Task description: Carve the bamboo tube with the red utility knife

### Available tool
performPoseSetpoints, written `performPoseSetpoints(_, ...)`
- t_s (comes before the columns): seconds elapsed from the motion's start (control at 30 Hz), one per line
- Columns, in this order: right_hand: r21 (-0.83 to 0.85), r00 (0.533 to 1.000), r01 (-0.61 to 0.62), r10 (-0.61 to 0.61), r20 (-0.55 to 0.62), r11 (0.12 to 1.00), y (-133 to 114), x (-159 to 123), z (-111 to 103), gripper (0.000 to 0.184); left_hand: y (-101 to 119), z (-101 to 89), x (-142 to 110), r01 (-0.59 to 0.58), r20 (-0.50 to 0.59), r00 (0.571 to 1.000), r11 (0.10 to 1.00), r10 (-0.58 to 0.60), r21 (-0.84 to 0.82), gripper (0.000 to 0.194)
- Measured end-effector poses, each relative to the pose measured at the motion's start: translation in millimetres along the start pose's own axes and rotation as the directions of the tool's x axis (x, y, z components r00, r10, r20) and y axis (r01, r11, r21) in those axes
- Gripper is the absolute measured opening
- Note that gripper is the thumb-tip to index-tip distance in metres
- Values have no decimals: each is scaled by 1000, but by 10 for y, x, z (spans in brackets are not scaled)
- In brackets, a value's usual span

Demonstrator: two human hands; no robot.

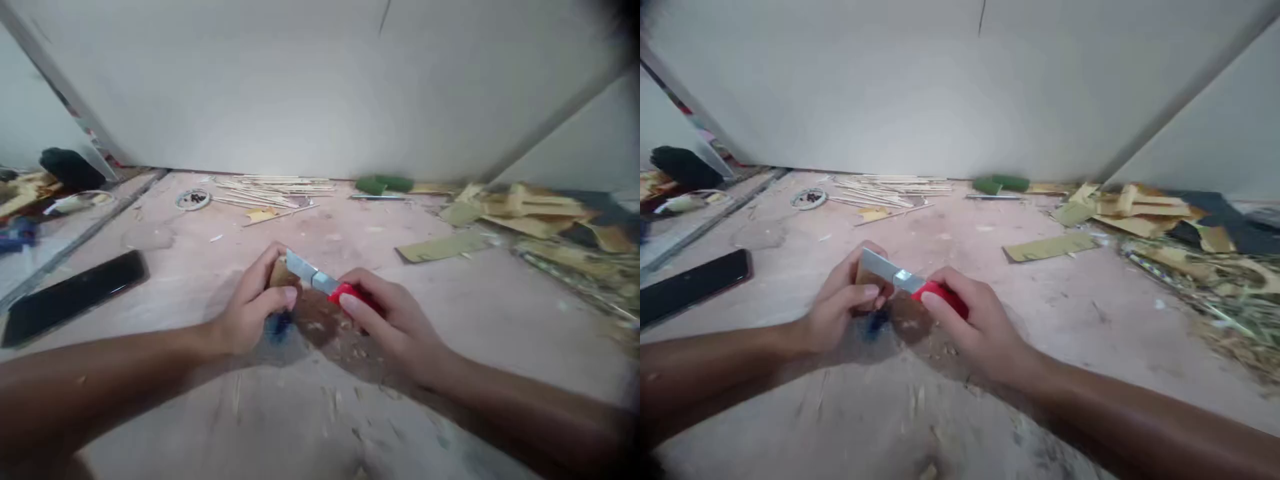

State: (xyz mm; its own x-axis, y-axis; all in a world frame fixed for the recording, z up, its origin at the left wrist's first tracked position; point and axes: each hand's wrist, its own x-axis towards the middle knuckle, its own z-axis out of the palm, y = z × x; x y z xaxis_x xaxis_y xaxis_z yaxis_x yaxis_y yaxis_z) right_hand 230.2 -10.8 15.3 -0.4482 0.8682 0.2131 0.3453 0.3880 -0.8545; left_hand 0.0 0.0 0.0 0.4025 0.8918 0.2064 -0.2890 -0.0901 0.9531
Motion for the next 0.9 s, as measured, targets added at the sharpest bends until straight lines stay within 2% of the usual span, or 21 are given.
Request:
performPoseSetpoints(0.13,-7,999,32,-32,12,999,3,-6,-15,18,-22,-36,-16,-56,52,997,998,56,15,43)
performPoseSetpoints(0.23,-33,999,37,-36,25,999,7,-5,-15,18,14,-35,-22,-50,89,995,994,42,98,51)
performPoseSetpoints(0.4,-89,998,35,-29,64,995,14,0,-1,19,94,22,-14,-25,81,997,974,6,227,50)
performPoseSetpoints(0.6,-142,992,46,-29,119,989,-8,-8,5,26,104,87,19,32,6,999,925,-37,379,47)
performPoseSetpoints(0.73,-113,994,39,-27,105,993,-21,-12,-6,26,106,86,30,41,-6,999,918,-42,395,50)
performPoseSetpoints(0.9,-100,994,24,-13,106,995,-23,-8,-8,27,120,68,25,-10,22,1000,906,0,423,51)
